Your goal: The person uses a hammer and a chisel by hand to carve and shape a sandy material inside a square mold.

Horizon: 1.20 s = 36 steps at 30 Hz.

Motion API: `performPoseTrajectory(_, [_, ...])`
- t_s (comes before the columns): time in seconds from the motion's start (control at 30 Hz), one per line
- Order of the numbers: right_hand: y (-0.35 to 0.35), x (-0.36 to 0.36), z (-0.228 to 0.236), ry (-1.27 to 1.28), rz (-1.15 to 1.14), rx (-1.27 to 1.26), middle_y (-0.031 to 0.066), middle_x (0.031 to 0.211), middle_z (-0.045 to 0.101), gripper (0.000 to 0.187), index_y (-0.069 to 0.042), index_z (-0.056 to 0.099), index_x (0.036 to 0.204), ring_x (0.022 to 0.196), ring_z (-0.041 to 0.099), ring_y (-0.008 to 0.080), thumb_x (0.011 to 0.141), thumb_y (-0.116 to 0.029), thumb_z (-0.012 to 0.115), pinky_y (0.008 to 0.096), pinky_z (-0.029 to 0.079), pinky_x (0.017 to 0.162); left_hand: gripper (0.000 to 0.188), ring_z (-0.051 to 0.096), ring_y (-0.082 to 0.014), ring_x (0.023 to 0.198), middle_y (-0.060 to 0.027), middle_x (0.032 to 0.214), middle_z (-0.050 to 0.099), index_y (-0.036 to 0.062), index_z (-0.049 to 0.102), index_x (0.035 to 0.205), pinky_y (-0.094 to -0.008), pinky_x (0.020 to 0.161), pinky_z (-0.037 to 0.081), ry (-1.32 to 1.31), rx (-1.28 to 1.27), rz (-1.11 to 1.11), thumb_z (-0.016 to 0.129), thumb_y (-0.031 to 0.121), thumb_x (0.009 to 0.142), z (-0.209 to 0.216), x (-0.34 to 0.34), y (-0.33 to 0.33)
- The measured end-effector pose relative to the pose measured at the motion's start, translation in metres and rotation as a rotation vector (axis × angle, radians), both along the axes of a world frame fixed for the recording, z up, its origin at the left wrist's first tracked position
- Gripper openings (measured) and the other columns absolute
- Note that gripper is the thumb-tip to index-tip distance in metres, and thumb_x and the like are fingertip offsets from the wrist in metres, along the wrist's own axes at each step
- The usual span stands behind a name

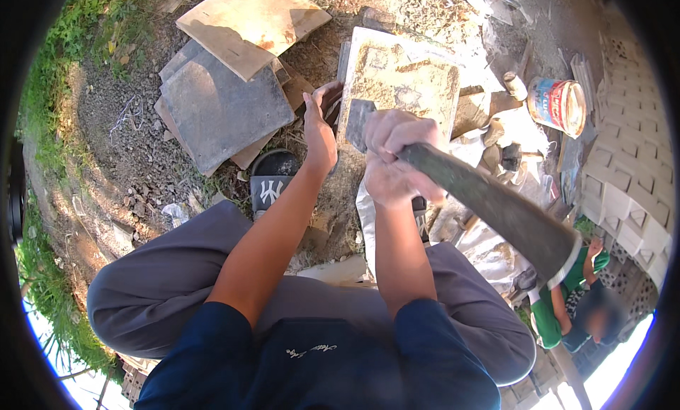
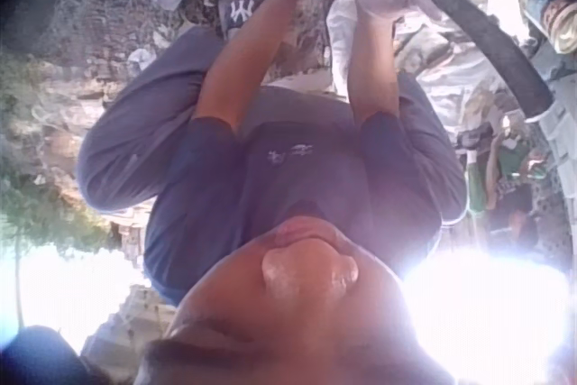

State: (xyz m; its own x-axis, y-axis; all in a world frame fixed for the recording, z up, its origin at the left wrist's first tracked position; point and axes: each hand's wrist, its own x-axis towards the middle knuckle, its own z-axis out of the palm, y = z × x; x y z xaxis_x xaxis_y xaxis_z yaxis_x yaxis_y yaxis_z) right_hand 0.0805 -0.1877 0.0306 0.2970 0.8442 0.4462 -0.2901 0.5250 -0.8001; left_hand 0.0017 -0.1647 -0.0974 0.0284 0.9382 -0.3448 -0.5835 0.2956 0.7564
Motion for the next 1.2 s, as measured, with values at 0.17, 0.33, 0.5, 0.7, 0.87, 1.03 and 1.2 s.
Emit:
performPoseTrajectory(0.17, [-0.001, -0.003, -0.024, -0.101, 0.027, -0.100, -0.0010, 0.058, 0.036, 0.073, -0.007, 0.044, 0.081, 0.050, 0.033, 0.0118, 0.085, -0.079, 0.046, 0.0289, 0.028, 0.046, 0.059, 0.060, -0.0224, 0.113, -0.0148, 0.120, 0.064, -0.0022, 0.056, 0.124, -0.0356, 0.104, 0.041, -0.020, 0.019, -0.009, 0.023, 0.044, 0.110, 0.001, -0.004, 0.003])
performPoseTrajectory(0.33, [-0.001, 0.035, 0.014, -0.373, 0.094, -0.063, 0.0123, 0.086, 0.064, 0.039, 0.003, 0.063, 0.092, 0.078, 0.061, 0.0241, 0.098, -0.034, 0.058, 0.0363, 0.050, 0.072, 0.059, 0.051, -0.0190, 0.126, -0.0085, 0.129, 0.060, 0.0010, 0.058, 0.124, -0.0353, 0.108, 0.037, 0.266, 0.412, -0.251, 0.043, 0.003, 0.067, 0.040, -0.044, 0.017])
performPoseTrajectory(0.5, [0.003, 0.066, 0.048, -0.820, 0.016, -0.075, 0.0129, 0.116, 0.063, 0.024, -0.005, 0.074, 0.105, 0.111, 0.057, 0.0303, 0.083, -0.012, 0.070, 0.0420, 0.042, 0.100, 0.052, 0.053, -0.0178, 0.125, -0.0117, 0.123, 0.064, 0.0028, 0.060, 0.122, -0.0345, 0.107, 0.038, 0.584, 0.897, -0.455, 0.052, 0.002, 0.070, 0.129, -0.045, 0.021])
performPoseTrajectory(0.7, [0.008, 0.074, 0.041, -0.676, -0.003, -0.057, 0.0120, 0.124, 0.061, 0.026, -0.008, 0.072, 0.114, 0.122, 0.055, 0.0320, 0.092, -0.018, 0.064, 0.0405, 0.044, 0.104, 0.014, 0.053, -0.0109, 0.071, -0.0032, 0.079, 0.057, 0.0024, 0.057, 0.100, -0.0279, 0.063, 0.041, 0.635, 0.736, -0.394, 0.062, 0.015, 0.096, 0.105, -0.043, 0.002])
performPoseTrajectory(0.87, [-0.028, 0.119, -0.076, -0.961, -0.732, -0.483, 0.0146, 0.136, 0.054, 0.036, -0.013, 0.065, 0.127, 0.127, 0.050, 0.0367, 0.096, -0.029, 0.061, 0.0488, 0.038, 0.108, 0.015, 0.046, -0.0097, 0.061, 0.0035, 0.067, 0.045, 0.0060, 0.059, 0.091, -0.0260, 0.057, 0.037, -0.138, 0.492, -0.120, 0.058, 0.016, 0.102, 0.110, -0.002, -0.007])
performPoseTrajectory(1.03, [-0.031, 0.111, -0.095, -1.034, -0.796, -0.552, 0.0193, 0.141, 0.050, 0.043, -0.008, 0.063, 0.126, 0.129, 0.047, 0.0412, 0.097, -0.039, 0.060, 0.0521, 0.035, 0.109, 0.033, 0.034, -0.0097, 0.055, 0.0039, 0.063, 0.034, 0.0140, 0.043, 0.074, -0.0256, 0.052, 0.029, -0.037, 0.580, 0.031, 0.054, 0.019, 0.104, 0.149, 0.008, -0.012])
performPoseTrajectory(1.2, [-0.033, 0.100, -0.092, -0.988, -0.801, -0.523, 0.0166, 0.138, 0.054, 0.035, -0.009, 0.065, 0.121, 0.129, 0.049, 0.0386, 0.098, -0.035, 0.059, 0.0495, 0.037, 0.109, 0.019, 0.044, -0.0109, 0.058, 0.0005, 0.067, 0.045, 0.0069, 0.053, 0.083, -0.0271, 0.056, 0.039, 0.390, 0.953, 0.141, 0.056, 0.012, 0.101, 0.090, 0.010, -0.001])
